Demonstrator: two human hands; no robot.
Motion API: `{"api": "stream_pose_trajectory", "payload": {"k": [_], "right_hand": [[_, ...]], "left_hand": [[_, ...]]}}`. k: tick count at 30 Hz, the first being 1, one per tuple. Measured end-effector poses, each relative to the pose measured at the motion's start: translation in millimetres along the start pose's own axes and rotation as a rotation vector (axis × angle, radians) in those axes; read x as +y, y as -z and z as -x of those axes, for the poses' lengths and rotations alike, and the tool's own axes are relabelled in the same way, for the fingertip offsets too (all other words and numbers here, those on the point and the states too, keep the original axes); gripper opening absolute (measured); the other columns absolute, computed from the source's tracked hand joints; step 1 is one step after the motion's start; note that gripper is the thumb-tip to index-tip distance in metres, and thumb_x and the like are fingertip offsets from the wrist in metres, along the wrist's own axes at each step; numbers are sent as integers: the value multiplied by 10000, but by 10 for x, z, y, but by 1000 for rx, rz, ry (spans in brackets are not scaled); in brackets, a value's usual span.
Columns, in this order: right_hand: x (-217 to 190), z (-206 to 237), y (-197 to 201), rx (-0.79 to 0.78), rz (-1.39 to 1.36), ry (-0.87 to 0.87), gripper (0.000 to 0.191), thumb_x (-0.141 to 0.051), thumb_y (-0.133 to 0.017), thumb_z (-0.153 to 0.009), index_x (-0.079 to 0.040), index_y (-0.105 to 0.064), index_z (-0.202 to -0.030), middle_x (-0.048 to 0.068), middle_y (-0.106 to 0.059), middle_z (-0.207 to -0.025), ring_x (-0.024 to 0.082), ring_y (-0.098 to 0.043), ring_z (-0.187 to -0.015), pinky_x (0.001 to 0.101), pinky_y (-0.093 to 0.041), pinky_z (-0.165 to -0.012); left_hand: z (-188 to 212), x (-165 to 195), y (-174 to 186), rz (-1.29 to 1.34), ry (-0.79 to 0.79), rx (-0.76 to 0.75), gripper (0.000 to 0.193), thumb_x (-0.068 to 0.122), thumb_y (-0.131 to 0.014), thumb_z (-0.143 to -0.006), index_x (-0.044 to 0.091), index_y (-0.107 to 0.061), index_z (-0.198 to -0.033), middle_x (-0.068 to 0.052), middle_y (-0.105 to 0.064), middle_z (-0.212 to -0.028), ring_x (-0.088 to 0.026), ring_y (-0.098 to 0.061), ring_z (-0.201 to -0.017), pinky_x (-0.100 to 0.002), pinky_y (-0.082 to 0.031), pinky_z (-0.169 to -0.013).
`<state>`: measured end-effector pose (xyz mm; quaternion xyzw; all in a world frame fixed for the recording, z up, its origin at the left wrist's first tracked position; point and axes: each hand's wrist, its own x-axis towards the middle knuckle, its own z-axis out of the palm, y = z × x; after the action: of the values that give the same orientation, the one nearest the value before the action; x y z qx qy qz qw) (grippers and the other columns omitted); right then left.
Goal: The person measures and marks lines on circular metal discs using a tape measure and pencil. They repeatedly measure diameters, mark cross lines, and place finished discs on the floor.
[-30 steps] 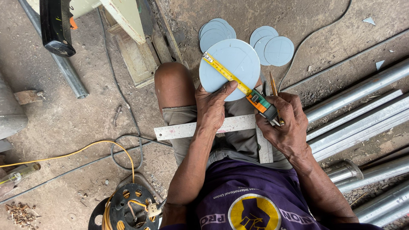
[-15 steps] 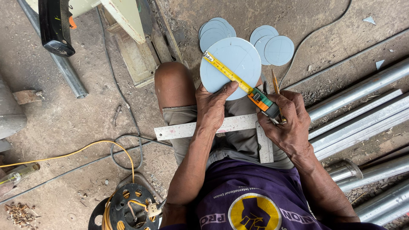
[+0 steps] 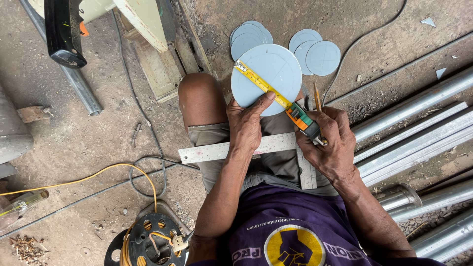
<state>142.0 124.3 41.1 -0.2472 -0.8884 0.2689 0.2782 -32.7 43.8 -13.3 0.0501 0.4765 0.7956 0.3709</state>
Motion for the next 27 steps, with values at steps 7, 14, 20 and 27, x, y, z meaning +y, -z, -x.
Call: {"api": "stream_pose_trajectory", "payload": {"k": [7, 14, 20, 27], "right_hand": [[-20, 31, -6, -16, 29, -29, 576, -82, -884, -813, -29, -565, -1289, 195, -598, -1188, 296, -692, -1007, 375, -609, -729], [-8, 14, 12, -42, -14, -18, 599, -86, -883, -825, -33, -553, -1322, 194, -594, -1194, 306, -693, -1048, 380, -620, -780], [-37, 23, 44, -55, -14, -31, 605, -92, -886, -819, -45, -557, -1324, 191, -594, -1197, 317, -691, -1059, 391, -618, -793], [13, 82, 52, -72, 12, -11, 595, -200, -886, -855, -51, -560, -1330, 185, -593, -1224, 307, -700, -1041, 378, -621, -765]], "left_hand": [[-2, 16, -17, -16, 3, 6, 237, -15, -822, -865, 30, -737, -1082, -118, -762, -1060, -163, -727, -997, -328, -616, -937], [4, 40, -13, -2, 16, 49, 276, -4, -835, -847, 32, -736, -1103, -106, -757, -1077, -162, -713, -1011, -346, -594, -959], [26, 16, -15, 13, -3, 68, 267, -12, -834, -844, 31, -737, -1088, -102, -755, -1068, -165, -714, -1003, -342, -602, -946], [49, 9, -9, -37, -54, 69, 226, -28, -823, -869, 16, -741, -1074, -105, -758, -1059, -160, -711, -980, -326, -594, -925]]}}
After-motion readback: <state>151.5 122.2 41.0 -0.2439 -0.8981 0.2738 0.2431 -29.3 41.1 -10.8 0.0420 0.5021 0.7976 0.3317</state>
